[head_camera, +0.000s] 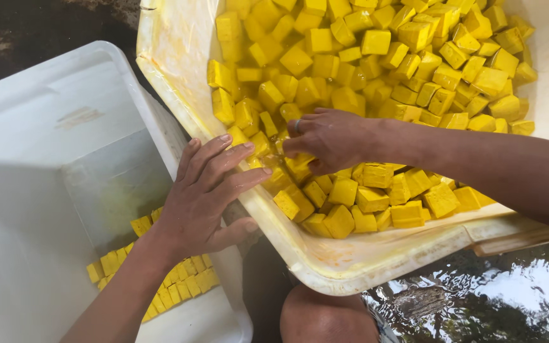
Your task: The person transfers yellow rectangular blocks from a large tub filled with water into a smaller white container. They scoop the blocks by hand and arrange them in neat rows at the bottom of the container.
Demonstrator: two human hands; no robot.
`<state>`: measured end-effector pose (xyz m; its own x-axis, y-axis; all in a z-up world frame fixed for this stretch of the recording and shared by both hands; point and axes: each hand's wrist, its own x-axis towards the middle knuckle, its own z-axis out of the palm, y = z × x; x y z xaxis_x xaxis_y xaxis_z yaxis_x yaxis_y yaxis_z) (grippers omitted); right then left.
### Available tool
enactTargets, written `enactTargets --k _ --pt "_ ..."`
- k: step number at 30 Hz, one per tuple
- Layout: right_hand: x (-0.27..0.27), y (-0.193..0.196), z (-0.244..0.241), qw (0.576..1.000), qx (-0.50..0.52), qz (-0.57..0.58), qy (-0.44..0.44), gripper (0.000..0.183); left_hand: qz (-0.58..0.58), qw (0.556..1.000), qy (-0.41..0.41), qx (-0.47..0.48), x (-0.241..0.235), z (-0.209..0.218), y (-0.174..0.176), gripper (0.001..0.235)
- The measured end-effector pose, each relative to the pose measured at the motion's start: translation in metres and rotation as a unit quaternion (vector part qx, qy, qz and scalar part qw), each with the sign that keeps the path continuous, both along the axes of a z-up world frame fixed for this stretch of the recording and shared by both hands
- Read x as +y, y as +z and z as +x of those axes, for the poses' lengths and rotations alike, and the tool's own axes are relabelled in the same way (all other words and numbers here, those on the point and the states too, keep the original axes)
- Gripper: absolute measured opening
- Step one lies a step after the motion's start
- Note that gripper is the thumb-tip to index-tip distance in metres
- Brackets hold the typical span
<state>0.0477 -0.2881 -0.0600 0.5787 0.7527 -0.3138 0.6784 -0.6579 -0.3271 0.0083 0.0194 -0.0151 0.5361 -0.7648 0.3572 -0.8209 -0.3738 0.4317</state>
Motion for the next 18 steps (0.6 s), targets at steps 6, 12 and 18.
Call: enactTargets --k 6,12,18 --pt "0.008 -0.008 -0.004 0.986 -0.018 0.143 0.082 0.048 -0.002 1.000 0.003 0.005 -0.001 -0.001 0.002 0.058" --pt "-0.008 -0.013 0.000 0.983 0.127 0.125 -0.050 0.039 0.002 1.000 0.003 0.004 0.001 -0.001 0.000 0.059" --pt "-0.031 -0.025 -0.009 0.979 0.102 0.178 -0.009 0.041 0.000 1.000 0.002 0.005 0.000 0.000 -0.001 0.058"
